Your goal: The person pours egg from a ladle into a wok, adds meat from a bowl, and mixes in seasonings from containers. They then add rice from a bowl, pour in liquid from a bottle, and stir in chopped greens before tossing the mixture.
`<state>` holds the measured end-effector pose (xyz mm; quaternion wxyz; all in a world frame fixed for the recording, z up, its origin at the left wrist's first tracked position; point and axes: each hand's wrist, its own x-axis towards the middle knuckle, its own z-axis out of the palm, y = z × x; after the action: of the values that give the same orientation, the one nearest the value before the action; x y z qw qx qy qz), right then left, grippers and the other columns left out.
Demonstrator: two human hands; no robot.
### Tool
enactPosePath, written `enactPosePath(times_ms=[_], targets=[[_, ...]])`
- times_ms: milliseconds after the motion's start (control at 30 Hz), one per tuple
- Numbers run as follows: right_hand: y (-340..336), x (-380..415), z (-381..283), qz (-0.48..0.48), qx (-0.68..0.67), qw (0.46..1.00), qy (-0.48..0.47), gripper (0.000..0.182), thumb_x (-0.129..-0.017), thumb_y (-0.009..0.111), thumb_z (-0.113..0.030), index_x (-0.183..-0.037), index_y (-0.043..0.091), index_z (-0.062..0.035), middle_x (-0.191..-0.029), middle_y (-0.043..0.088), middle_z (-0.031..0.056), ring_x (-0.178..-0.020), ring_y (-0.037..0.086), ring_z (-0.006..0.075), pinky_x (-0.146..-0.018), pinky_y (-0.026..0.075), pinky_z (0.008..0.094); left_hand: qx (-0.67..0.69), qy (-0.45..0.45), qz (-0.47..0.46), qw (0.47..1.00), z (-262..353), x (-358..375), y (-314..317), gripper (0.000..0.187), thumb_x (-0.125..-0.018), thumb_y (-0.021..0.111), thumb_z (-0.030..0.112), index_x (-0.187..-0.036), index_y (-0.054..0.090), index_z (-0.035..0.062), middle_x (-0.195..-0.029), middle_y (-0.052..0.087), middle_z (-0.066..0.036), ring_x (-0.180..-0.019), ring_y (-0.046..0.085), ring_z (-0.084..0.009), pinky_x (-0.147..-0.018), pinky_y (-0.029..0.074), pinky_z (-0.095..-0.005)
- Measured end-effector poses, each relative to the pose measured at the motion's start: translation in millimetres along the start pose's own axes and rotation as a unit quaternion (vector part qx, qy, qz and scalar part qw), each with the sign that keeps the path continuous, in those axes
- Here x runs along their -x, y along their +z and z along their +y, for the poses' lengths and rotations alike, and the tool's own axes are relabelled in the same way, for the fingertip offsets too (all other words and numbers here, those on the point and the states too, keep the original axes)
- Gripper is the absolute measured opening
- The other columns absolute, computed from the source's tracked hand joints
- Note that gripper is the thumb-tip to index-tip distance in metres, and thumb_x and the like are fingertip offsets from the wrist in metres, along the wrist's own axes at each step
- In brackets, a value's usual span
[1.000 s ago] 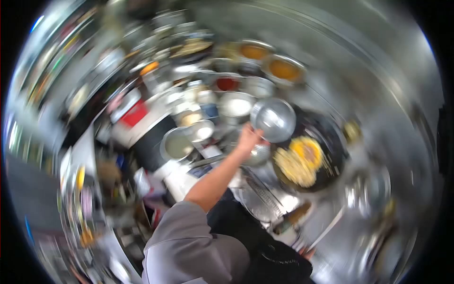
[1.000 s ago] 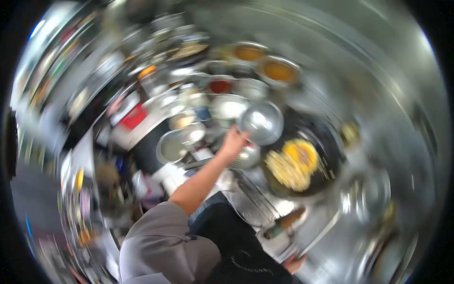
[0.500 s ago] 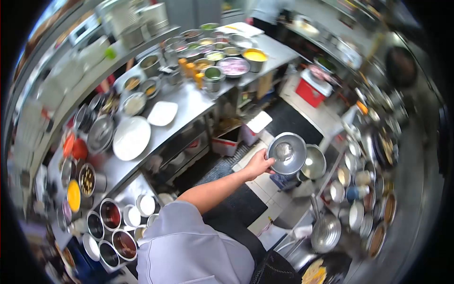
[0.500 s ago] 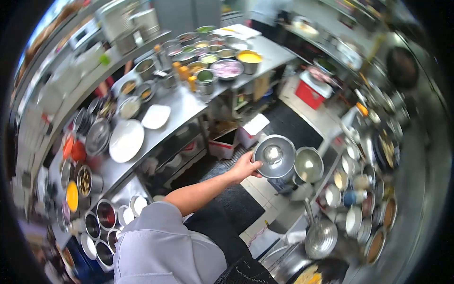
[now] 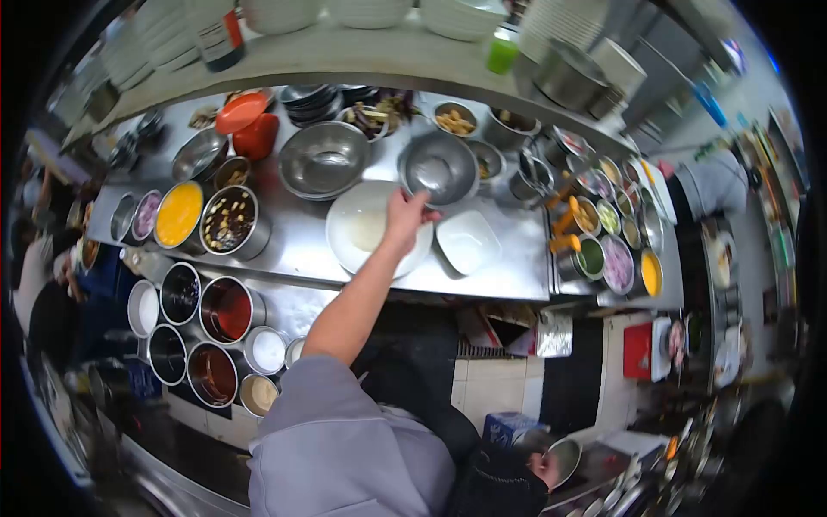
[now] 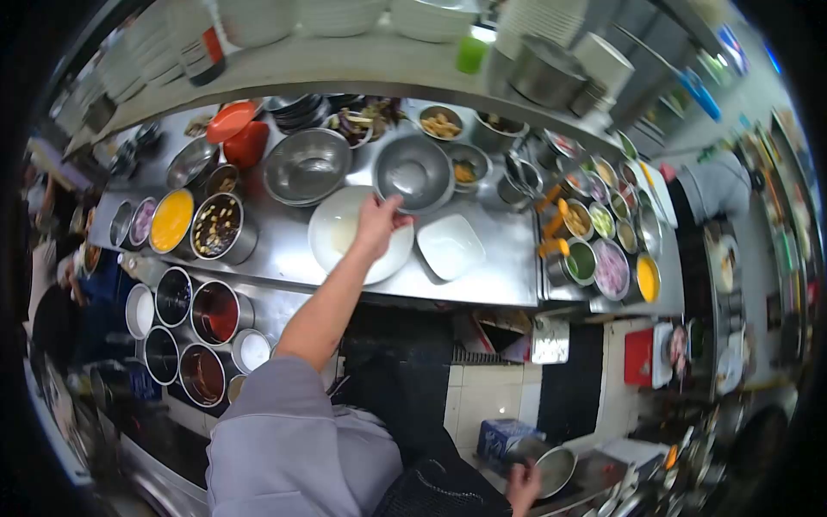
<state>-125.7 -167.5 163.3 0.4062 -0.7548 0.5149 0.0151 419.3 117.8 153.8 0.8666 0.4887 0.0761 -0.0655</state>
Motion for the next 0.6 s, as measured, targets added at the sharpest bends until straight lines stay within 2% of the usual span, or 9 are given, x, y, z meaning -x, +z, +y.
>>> enactPosePath(times_ms=[100,133,200,233,333,400,500,567,600], targets=[[92.4,-94.2,123.2,-0.160,0.014,0.985,-0.069,0.038,-0.089,0.070,-0.018,-0.120,0.061,0.0010,-0.094,0.069,0.0090,-0.086,0.064,0.0166,-0.079,0.051,0.0309,0.006,0.108,0.103,0.989,58.7,-62.3,-45.8,0.030,-0.092,0.054,0.007,-0.119,0.048,-0.0041,-0.105,0.062,-0.016,-0.078,0.070,-0.0253,-0.062,0.060,-0.0302],[107.4,-95.8,112.3,-0.181,-0.014,0.982,-0.051,0.037,-0.089,0.071,-0.018,-0.119,0.062,0.0010,-0.094,0.070,0.0090,-0.085,0.065,0.0164,-0.078,0.052,0.0305,0.034,0.152,0.132,0.979,75.7,-77.4,-55.4,0.024,-0.092,0.055,0.005,-0.114,0.050,-0.0048,-0.101,0.062,-0.018,-0.070,0.069,-0.0249,-0.059,0.060,-0.0307],[120.4,-102.8,101.8,-0.209,-0.032,0.977,-0.023,0.037,-0.089,0.071,-0.018,-0.119,0.062,0.0011,-0.095,0.070,0.0089,-0.083,0.065,0.0161,-0.076,0.052,0.0302,0.015,0.177,0.136,0.975,103.8,-96.6,-71.0,0.025,-0.092,0.054,0.005,-0.112,0.049,-0.0074,-0.099,0.063,-0.018,-0.071,0.070,-0.0273,-0.063,0.062,-0.0332],[118.5,-117.5,111.9,-0.214,-0.027,0.976,-0.011,0.037,-0.089,0.071,-0.018,-0.119,0.062,0.0013,-0.095,0.070,0.0091,-0.083,0.065,0.0158,-0.075,0.052,0.0298,-0.004,0.166,0.124,0.978,110.2,-107.3,-79.6,0.027,-0.093,0.052,0.006,-0.116,0.051,-0.0075,-0.109,0.062,-0.020,-0.084,0.070,-0.0302,-0.071,0.063,-0.0352],[114.7,-164.3,154.7,-0.215,-0.024,0.976,0.017,0.036,-0.089,0.070,-0.017,-0.118,0.061,0.0019,-0.096,0.070,0.0098,-0.082,0.064,0.0146,-0.073,0.052,0.0285,-0.022,0.131,0.112,0.985,109.0,-126.9,-80.9,0.028,-0.093,0.053,0.007,-0.115,0.050,-0.0095,-0.108,0.063,-0.021,-0.085,0.070,-0.0319,-0.073,0.064,-0.0364],[106.3,-173.4,149.9,-0.202,-0.025,0.979,0.020,0.034,-0.090,0.069,-0.016,-0.118,0.060,0.0022,-0.092,0.067,0.0090,-0.077,0.062,0.0133,-0.067,0.050,0.0275,0.083,0.101,0.091,0.987,91.6,-143.6,-71.2,0.027,-0.093,0.053,0.006,-0.113,0.050,-0.0122,-0.107,0.063,-0.022,-0.085,0.070,-0.0330,-0.074,0.064,-0.0376],[79.0,-150.9,38.2,-0.169,-0.030,0.985,0.010,0.030,-0.093,0.064,-0.013,-0.118,0.058,0.0027,-0.078,0.060,0.0061,-0.061,0.054,0.0103,-0.052,0.044,0.0259,0.085,0.074,0.061,0.992,59.6,-161.2,-52.4,0.027,-0.092,0.054,0.005,-0.110,0.050,-0.0150,-0.105,0.063,-0.024,-0.085,0.069,-0.0351,-0.075,0.064,-0.0388],[75.5,-147.3,-7.5,-0.193,-0.018,0.981,0.007,0.029,-0.094,0.062,-0.011,-0.119,0.056,0.0027,-0.074,0.056,0.0046,-0.054,0.049,0.0104,-0.047,0.040,0.0260,0.105,0.045,0.077,0.990,42.8,-165.5,-36.5,0.028,-0.091,0.057,0.005,-0.109,0.050,-0.0157,-0.102,0.063,-0.026,-0.085,0.069,-0.0370,-0.074,0.064,-0.0390],[83.5,-155.9,2.6,-0.185,-0.091,0.978,0.003,0.029,-0.094,0.063,-0.012,-0.118,0.056,0.0032,-0.073,0.055,0.0040,-0.051,0.048,0.0103,-0.047,0.040,0.0255,0.124,0.030,0.075,0.989,31.1,-171.0,-33.8,0.028,-0.091,0.058,0.005,-0.108,0.050,-0.0156,-0.101,0.063,-0.026,-0.084,0.069,-0.0377,-0.074,0.064,-0.0393]])
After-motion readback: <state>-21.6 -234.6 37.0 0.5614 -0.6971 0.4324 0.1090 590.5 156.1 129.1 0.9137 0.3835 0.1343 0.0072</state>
